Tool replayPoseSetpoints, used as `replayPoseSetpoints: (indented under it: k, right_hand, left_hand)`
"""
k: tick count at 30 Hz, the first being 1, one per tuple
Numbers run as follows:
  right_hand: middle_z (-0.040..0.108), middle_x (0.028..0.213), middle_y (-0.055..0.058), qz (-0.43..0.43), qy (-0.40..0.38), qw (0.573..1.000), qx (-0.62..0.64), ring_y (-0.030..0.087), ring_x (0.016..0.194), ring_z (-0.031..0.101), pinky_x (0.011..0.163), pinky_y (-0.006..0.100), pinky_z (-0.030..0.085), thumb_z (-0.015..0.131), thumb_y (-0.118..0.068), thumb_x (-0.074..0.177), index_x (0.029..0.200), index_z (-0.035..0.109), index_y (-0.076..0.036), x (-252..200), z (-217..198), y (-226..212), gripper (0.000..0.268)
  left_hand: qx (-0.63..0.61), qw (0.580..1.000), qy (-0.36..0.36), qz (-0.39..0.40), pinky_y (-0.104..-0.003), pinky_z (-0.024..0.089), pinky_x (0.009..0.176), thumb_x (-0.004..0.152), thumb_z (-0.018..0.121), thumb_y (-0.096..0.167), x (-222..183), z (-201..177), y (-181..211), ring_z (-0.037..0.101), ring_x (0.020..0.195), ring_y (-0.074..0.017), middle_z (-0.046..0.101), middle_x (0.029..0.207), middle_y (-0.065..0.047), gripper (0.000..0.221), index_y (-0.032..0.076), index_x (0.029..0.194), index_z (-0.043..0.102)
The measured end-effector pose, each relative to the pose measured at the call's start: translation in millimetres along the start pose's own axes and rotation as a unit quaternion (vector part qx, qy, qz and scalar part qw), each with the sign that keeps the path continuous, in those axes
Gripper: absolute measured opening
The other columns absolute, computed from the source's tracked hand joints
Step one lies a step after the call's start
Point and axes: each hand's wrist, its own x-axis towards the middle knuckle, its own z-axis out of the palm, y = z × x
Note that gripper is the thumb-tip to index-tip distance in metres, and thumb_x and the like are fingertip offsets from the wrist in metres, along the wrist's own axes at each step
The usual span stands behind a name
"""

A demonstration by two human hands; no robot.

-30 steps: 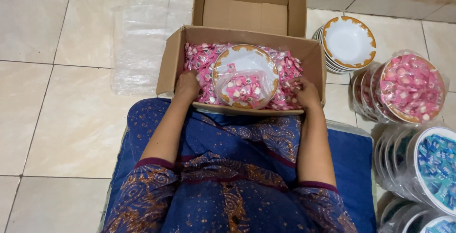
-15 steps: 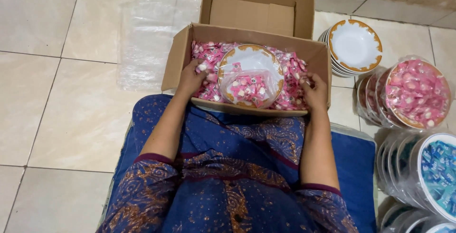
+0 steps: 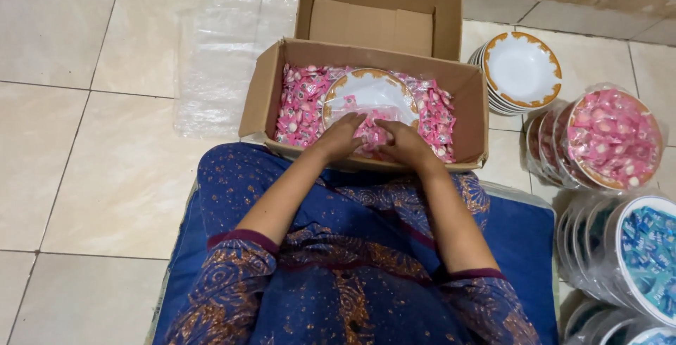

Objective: Packing pink candies from a cardboard box onto a plate covered with plastic wrap

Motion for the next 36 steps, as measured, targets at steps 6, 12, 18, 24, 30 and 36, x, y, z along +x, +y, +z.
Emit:
replayPoseSetpoints:
  k: [6,12,18,24,30,36]
  right_hand:
    - [0.049,0.148,0.014,-0.01,0.009,0.994,-0.106,0.042,0.123,0.062,0.101,0.049,0.055,0.069,-0.022,0.091,0.139,0.062,-0.024,15.7,33.4,20.9,0.048]
    - [0.052,0.146,0.019,-0.074,-0.14,0.978,-0.135,0.046,0.129,0.056,0.109,0.05,0.05,0.063,-0.034,0.094,0.137,0.064,-0.018,2.5,17.1,-41.4,0.045]
    - [0.042,0.155,0.018,-0.07,-0.108,0.969,-0.209,0.046,0.136,0.05,0.121,0.056,0.031,0.072,-0.038,0.088,0.146,0.053,-0.035,33.1,19.2,-36.7,0.061]
    - [0.041,0.154,0.026,-0.044,-0.084,0.978,-0.185,0.046,0.136,0.05,0.118,0.056,0.033,0.071,-0.035,0.088,0.151,0.044,-0.033,37.5,19.2,-28.2,0.069]
    - [0.071,0.112,0.019,-0.017,-0.1,0.974,-0.202,0.038,0.109,0.071,0.093,0.043,0.059,0.067,-0.03,0.087,0.119,0.076,-0.027,39.0,32.1,-18.3,0.033]
    - [0.061,0.13,0.023,-0.035,-0.165,0.98,-0.11,0.046,0.12,0.063,0.1,0.054,0.054,0.07,-0.031,0.086,0.136,0.061,-0.017,43.5,56.1,-18.1,0.053]
  left_hand:
    - [-0.07,0.997,0.033,0.029,-0.055,0.029,0.123,0.092,0.042,0.002,-22.0,-14.0,15.1,0.029,0.149,-0.0494,0.021,0.164,-0.034,0.068,0.0,0.159,0.031]
    - [-0.096,0.992,0.058,0.053,-0.052,0.026,0.126,0.09,0.039,0.003,-11.3,-0.1,-3.2,0.023,0.153,-0.0445,0.019,0.167,-0.029,0.075,0.01,0.164,0.023]
    - [-0.097,0.993,0.054,0.049,-0.055,0.021,0.127,0.09,0.041,-0.001,-14.4,1.4,-1.8,0.017,0.153,-0.0476,0.014,0.166,-0.033,0.078,0.006,0.164,0.017]
    - [-0.13,0.987,0.065,0.061,-0.053,0.018,0.128,0.091,0.044,0.001,-6.1,10.9,-19.9,0.016,0.155,-0.0443,0.016,0.168,-0.028,0.078,0.007,0.165,0.017]
    - [-0.145,0.986,0.066,0.054,-0.051,0.018,0.128,0.092,0.044,0.003,-11.4,6.6,-15.3,0.018,0.156,-0.0403,0.017,0.169,-0.024,0.078,0.01,0.165,0.016]
    - [-0.125,0.988,0.071,0.06,-0.05,0.02,0.128,0.094,0.044,0.003,-14.1,6.7,-14.8,0.019,0.156,-0.0394,0.018,0.169,-0.023,0.076,0.009,0.165,0.017]
